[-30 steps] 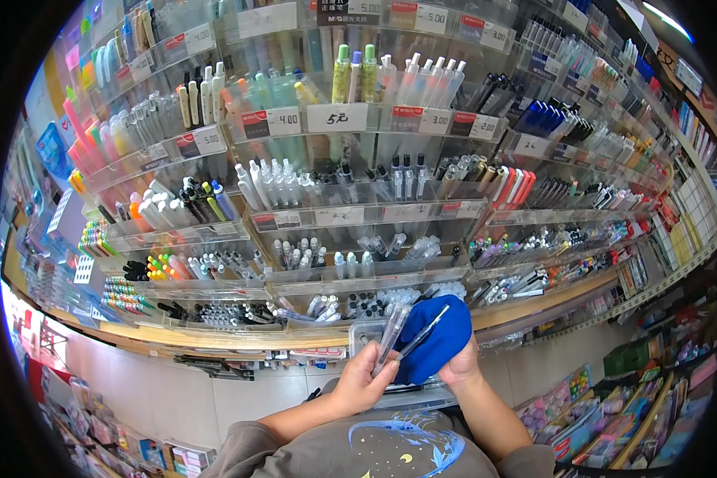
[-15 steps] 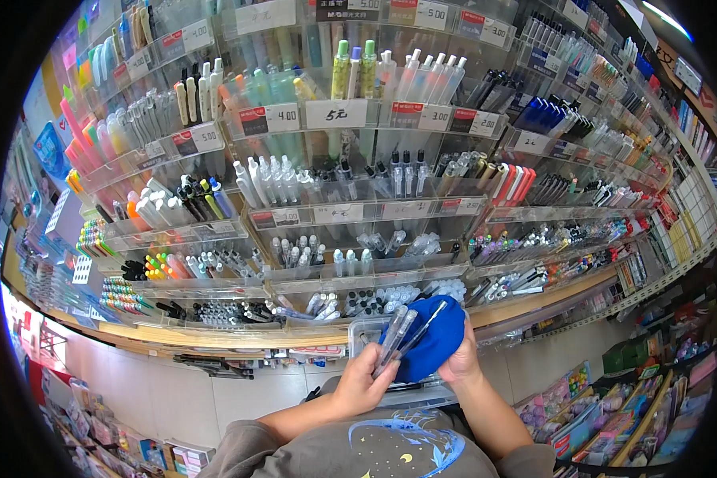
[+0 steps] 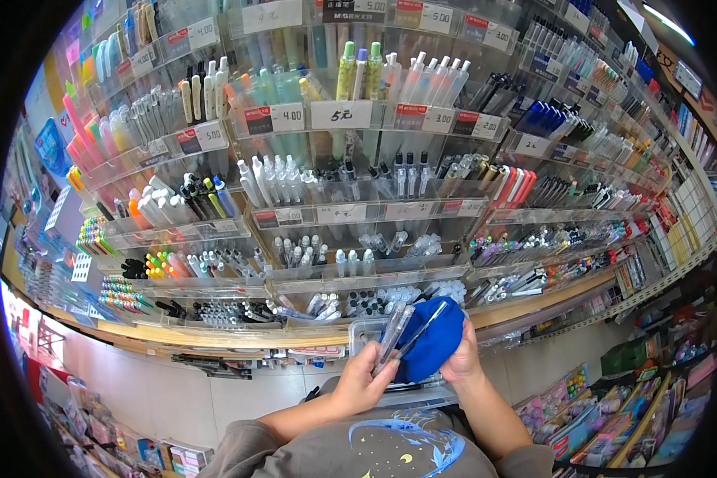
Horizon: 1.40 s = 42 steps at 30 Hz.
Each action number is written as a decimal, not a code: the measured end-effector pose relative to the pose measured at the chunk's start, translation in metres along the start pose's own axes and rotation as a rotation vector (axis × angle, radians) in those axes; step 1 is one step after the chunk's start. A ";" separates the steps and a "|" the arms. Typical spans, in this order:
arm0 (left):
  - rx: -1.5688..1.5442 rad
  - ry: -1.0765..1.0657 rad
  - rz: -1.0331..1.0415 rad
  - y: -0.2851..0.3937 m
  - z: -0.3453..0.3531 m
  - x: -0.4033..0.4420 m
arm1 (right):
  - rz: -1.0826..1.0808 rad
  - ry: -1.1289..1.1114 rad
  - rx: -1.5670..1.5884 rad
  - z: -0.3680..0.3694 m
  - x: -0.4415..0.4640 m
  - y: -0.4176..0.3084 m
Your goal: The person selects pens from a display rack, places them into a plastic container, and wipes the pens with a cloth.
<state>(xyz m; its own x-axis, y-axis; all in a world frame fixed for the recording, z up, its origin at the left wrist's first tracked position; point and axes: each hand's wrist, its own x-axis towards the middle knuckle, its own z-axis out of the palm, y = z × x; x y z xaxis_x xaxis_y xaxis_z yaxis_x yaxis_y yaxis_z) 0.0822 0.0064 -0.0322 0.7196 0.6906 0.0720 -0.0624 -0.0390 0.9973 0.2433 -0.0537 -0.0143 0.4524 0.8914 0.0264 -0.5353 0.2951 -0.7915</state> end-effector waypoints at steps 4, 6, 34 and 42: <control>0.019 -0.022 0.023 0.002 0.000 0.001 | 0.011 0.126 0.090 0.014 0.005 -0.006; 0.049 -0.042 0.019 0.000 -0.001 0.000 | 0.029 0.132 0.150 0.014 0.007 -0.006; -0.064 0.003 -0.037 -0.006 0.004 0.000 | 0.016 -0.030 -0.065 0.001 0.004 -0.007; 0.055 -0.048 0.015 0.000 0.005 0.003 | -0.184 0.142 -0.173 -0.007 0.011 0.005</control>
<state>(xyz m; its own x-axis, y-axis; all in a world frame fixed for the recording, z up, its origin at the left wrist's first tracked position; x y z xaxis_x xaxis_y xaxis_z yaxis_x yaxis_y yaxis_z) 0.0873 0.0048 -0.0317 0.7515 0.6541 0.0863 -0.0363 -0.0895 0.9953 0.2503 -0.0452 -0.0218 0.6325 0.7676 0.1034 -0.3108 0.3738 -0.8739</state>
